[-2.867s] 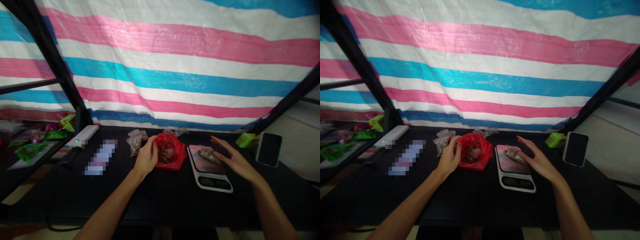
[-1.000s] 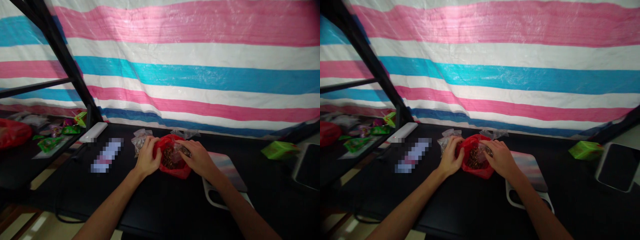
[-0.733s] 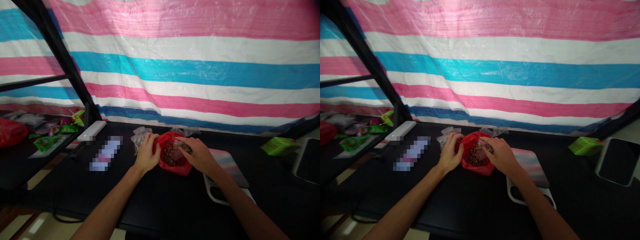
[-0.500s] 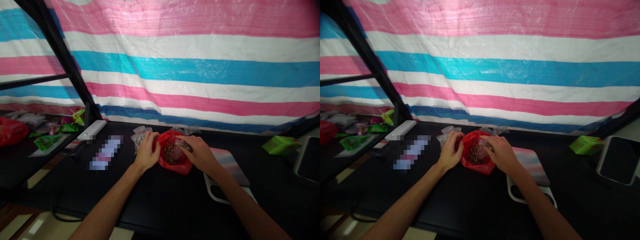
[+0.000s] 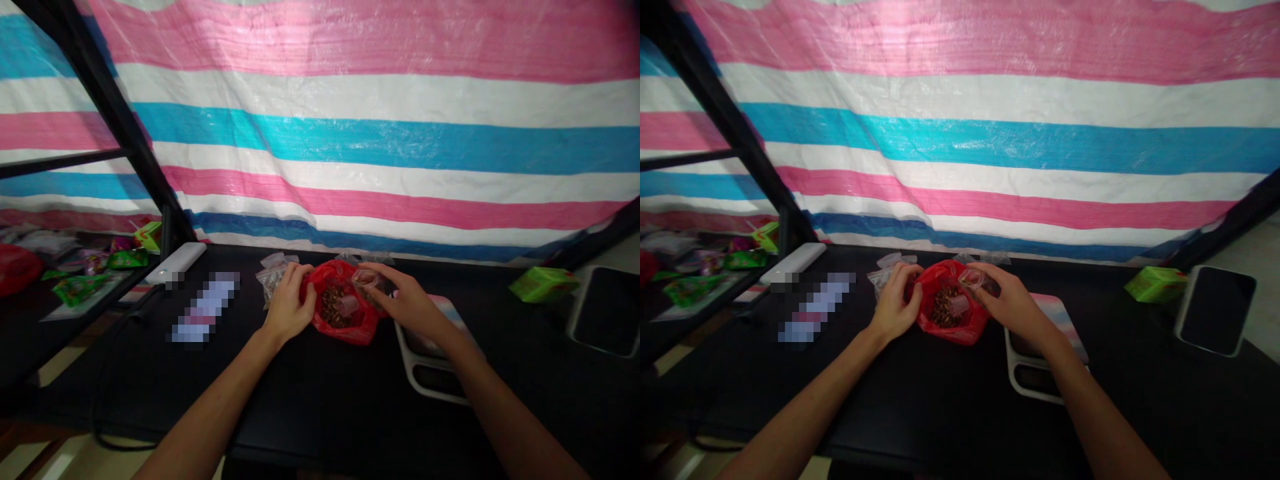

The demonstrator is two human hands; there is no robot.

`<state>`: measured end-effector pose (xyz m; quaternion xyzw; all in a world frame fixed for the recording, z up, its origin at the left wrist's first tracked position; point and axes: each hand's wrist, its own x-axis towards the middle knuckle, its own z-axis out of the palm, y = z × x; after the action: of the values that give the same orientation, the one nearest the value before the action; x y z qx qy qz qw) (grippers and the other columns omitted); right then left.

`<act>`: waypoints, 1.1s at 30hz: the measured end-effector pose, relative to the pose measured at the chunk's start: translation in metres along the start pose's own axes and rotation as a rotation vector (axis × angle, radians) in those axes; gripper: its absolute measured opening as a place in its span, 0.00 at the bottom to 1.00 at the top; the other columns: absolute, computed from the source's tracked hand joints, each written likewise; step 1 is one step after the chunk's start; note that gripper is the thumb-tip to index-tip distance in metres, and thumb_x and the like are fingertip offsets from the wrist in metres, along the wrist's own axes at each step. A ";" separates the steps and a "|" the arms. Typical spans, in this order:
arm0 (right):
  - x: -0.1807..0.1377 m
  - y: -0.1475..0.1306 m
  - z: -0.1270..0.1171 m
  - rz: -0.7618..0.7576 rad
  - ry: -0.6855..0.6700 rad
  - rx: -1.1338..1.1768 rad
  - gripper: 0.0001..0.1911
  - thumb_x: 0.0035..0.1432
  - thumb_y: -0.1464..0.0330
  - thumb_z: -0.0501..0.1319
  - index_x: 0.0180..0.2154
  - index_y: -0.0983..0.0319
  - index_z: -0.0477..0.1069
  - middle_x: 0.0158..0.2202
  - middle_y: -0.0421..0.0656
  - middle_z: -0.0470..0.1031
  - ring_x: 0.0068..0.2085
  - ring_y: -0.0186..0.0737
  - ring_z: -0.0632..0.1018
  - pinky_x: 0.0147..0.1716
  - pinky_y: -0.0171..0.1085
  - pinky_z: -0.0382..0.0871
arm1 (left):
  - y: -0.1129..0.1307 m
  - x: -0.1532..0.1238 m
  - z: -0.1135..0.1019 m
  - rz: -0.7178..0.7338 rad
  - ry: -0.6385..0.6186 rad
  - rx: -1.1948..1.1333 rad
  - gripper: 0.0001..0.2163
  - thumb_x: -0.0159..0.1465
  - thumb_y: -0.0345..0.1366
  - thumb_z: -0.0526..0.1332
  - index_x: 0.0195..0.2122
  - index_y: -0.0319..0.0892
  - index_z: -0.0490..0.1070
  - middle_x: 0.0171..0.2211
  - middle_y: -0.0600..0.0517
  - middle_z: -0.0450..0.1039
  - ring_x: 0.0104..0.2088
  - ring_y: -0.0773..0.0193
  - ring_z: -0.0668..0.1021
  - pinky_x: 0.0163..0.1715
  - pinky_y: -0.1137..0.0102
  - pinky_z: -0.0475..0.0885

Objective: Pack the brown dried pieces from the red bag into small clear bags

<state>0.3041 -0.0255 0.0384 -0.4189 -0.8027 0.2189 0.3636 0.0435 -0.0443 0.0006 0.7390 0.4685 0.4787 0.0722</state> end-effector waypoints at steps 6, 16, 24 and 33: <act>-0.022 0.014 -0.069 0.187 -0.153 -0.091 0.22 0.60 0.62 0.64 0.56 0.54 0.76 0.51 0.43 0.81 0.47 0.50 0.82 0.43 0.45 0.80 | -0.002 0.000 0.001 -0.005 0.033 0.002 0.12 0.66 0.28 0.55 0.50 0.44 0.68 0.44 0.48 0.68 0.41 0.61 0.74 0.41 0.65 0.72; -0.047 0.044 -0.103 0.342 -0.100 -0.223 0.33 0.56 0.51 0.68 0.61 0.54 0.70 0.43 0.46 0.82 0.37 0.48 0.82 0.32 0.41 0.78 | -0.005 0.001 0.003 -0.021 0.081 0.042 0.15 0.64 0.27 0.56 0.51 0.45 0.67 0.45 0.48 0.66 0.42 0.60 0.74 0.42 0.65 0.72; -0.040 0.047 -0.113 0.314 0.138 -0.232 0.24 0.61 0.48 0.62 0.52 0.56 0.75 0.41 0.45 0.82 0.39 0.47 0.81 0.35 0.42 0.76 | -0.006 0.002 0.004 -0.022 0.061 0.055 0.14 0.65 0.28 0.55 0.52 0.44 0.67 0.45 0.48 0.66 0.43 0.59 0.74 0.43 0.64 0.73; -0.038 0.036 -0.116 0.369 0.261 -0.302 0.22 0.62 0.51 0.60 0.49 0.58 0.76 0.42 0.48 0.82 0.42 0.51 0.80 0.42 0.47 0.73 | -0.004 0.003 0.002 -0.014 0.055 0.066 0.14 0.66 0.28 0.55 0.52 0.44 0.67 0.47 0.47 0.66 0.44 0.59 0.74 0.44 0.64 0.73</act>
<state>0.4264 -0.0316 0.0742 -0.6324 -0.6825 0.1035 0.3515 0.0423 -0.0393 -0.0006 0.7243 0.4909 0.4826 0.0382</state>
